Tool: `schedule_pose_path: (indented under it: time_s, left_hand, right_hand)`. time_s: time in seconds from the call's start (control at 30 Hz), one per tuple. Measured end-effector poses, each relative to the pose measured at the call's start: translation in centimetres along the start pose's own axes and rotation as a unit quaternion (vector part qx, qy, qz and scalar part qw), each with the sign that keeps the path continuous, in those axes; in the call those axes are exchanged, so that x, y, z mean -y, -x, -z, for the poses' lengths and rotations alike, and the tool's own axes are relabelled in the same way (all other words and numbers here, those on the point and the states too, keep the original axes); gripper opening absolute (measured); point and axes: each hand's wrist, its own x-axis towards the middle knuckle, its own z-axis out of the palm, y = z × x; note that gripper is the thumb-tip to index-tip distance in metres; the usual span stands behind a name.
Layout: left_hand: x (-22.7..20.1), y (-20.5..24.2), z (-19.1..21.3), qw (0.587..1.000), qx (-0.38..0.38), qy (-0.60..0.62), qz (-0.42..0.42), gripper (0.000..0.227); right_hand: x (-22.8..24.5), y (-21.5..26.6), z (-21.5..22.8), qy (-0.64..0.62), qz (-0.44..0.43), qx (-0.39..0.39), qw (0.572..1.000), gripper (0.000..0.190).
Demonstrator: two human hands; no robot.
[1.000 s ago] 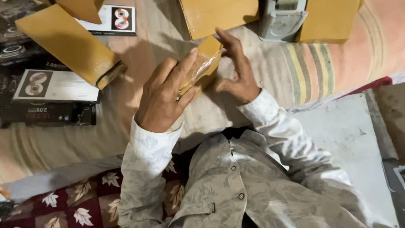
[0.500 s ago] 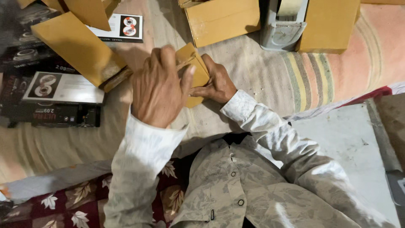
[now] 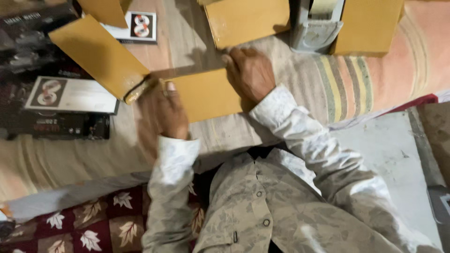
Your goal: The person places small black product boxes into brown cardboard shipping boxes, closes the flaps, and seals them with clear packing tape using a tape dispenser. The person repeats this process for multiple boxes.
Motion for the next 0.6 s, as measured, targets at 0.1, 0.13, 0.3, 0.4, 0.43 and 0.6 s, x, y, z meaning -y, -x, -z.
schedule_pose_path:
  time_s: [0.1,0.13,0.3,0.4,0.43,0.6]
  left_hand:
    - [0.5,1.7,-2.9,0.971,-0.059,-0.205,-0.108,0.066]
    - [0.0,1.2,-3.8,0.959,-0.047,-0.245,-0.136,0.057]
    - [-1.1,0.4,-4.5,0.916,0.114,-0.378,-0.071,0.038]
    - [-0.4,0.0,-4.0,0.919,0.074,-0.367,-0.124,0.035]
    - [0.0,-0.2,-3.8,0.923,0.073,-0.362,-0.106,0.037]
    - [0.8,-1.2,-1.5,0.937,0.094,-0.309,-0.135,0.055]
  right_hand:
    - [2.1,-0.5,-1.5,0.156,0.013,0.011,0.988,0.041]
    - [2.9,-0.7,-2.6,0.193,0.007,0.018,0.981,0.046]
    - [2.5,1.8,-6.1,0.232,0.092,-0.034,0.968,0.034]
    - [0.4,2.4,-5.2,0.206,0.026,-0.025,0.978,0.033]
    - [-0.1,2.4,-4.6,0.196,-0.006,-0.027,0.98,0.031]
    - [-1.1,2.3,-1.8,0.118,-0.008,-0.069,0.991,0.024]
